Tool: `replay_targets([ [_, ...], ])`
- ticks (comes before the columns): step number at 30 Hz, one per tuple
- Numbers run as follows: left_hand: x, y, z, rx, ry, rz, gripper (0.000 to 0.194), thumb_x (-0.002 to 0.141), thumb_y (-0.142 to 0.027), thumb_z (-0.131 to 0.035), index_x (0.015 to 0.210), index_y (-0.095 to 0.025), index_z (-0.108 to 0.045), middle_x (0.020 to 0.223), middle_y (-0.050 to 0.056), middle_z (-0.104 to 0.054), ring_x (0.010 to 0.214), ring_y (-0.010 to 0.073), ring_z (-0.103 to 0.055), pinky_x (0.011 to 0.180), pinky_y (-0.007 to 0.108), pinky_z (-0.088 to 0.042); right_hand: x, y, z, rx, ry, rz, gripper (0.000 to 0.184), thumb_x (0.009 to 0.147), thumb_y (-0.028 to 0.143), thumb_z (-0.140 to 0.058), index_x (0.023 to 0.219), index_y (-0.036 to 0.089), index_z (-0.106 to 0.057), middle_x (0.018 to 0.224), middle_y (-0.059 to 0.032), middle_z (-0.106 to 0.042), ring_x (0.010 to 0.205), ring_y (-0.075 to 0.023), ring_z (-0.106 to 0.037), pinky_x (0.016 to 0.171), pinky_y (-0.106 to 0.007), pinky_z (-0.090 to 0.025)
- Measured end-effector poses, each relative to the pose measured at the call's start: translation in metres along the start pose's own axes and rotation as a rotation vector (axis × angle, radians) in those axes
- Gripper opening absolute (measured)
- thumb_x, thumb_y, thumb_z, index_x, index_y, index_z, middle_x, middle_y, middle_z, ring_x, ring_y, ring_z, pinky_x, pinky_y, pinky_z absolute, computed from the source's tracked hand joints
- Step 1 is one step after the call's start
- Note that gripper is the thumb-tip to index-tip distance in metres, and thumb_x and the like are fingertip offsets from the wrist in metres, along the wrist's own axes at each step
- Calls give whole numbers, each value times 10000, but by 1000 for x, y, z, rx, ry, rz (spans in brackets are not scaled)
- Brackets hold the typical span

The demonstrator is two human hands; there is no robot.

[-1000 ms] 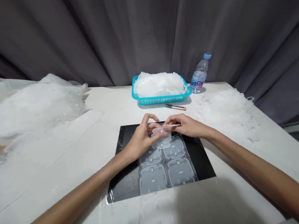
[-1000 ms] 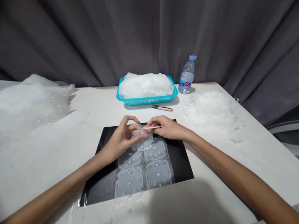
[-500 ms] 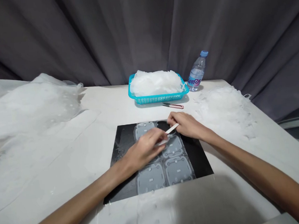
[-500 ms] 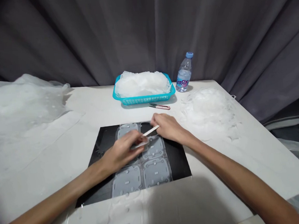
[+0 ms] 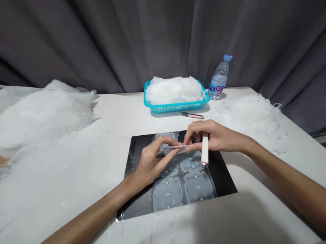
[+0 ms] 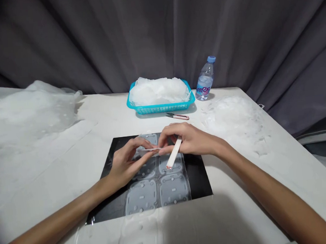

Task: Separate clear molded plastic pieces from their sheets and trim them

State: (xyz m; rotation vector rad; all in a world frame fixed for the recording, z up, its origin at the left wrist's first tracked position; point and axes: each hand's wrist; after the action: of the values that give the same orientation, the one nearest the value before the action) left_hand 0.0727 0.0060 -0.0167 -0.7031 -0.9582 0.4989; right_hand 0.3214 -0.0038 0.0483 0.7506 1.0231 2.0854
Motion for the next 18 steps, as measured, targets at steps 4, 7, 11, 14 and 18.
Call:
replay_targets([
  [4,-3,3,-1,-5,-28,-50,147,982,-174,-743,1090,-228,-658,983,21,-758,919,174,-738,827,320,-599,-1,5,0,-54,-35,70,275,988,471,-716,934,207,-774,861,-33,-716,757,-170,-566,738,-323,-464],
  [7,-3,4,-2,-4,-29,-26,130,989,-207,-741,1084,-227,-654,970,24,-749,921,184,-735,826,333,-600,-3,6,2,-116,-35,76,244,991,454,-716,946,219,-764,883,-32,-729,756,-175,-563,773,-339,-473],
  [11,3,1,-1,78,53,67,231,984,-359,-755,1128,-231,-628,1007,28,-736,918,190,-720,839,334,-583,-4,13,14,-234,-88,-2,164,999,368,-693,930,219,-708,893,-22,-722,789,-175,-595,788,-334,-476],
  [14,9,1,3,198,236,151,422,931,-506,-784,1205,-238,-607,1155,60,-733,1063,251,-709,953,405,-564,-13,19,46,-296,-285,-128,146,978,329,-685,896,210,-669,874,-26,-715,777,-172,-623,704,-307,-466],
  [18,9,7,7,391,385,150,559,892,-634,-758,1251,-227,-624,1315,125,-706,1228,357,-661,1084,545,-495,-46,15,109,-419,-706,-381,122,899,298,-753,858,210,-679,739,-19,-679,662,-162,-617,578,-283,-410],
])
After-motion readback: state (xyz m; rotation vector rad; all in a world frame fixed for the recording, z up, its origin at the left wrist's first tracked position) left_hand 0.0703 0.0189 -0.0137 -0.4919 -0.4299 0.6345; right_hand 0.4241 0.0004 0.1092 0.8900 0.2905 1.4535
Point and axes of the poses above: each hand's wrist, its own x-axis towards the middle knuckle, its own z-axis out of the back of the hand, y = z × x
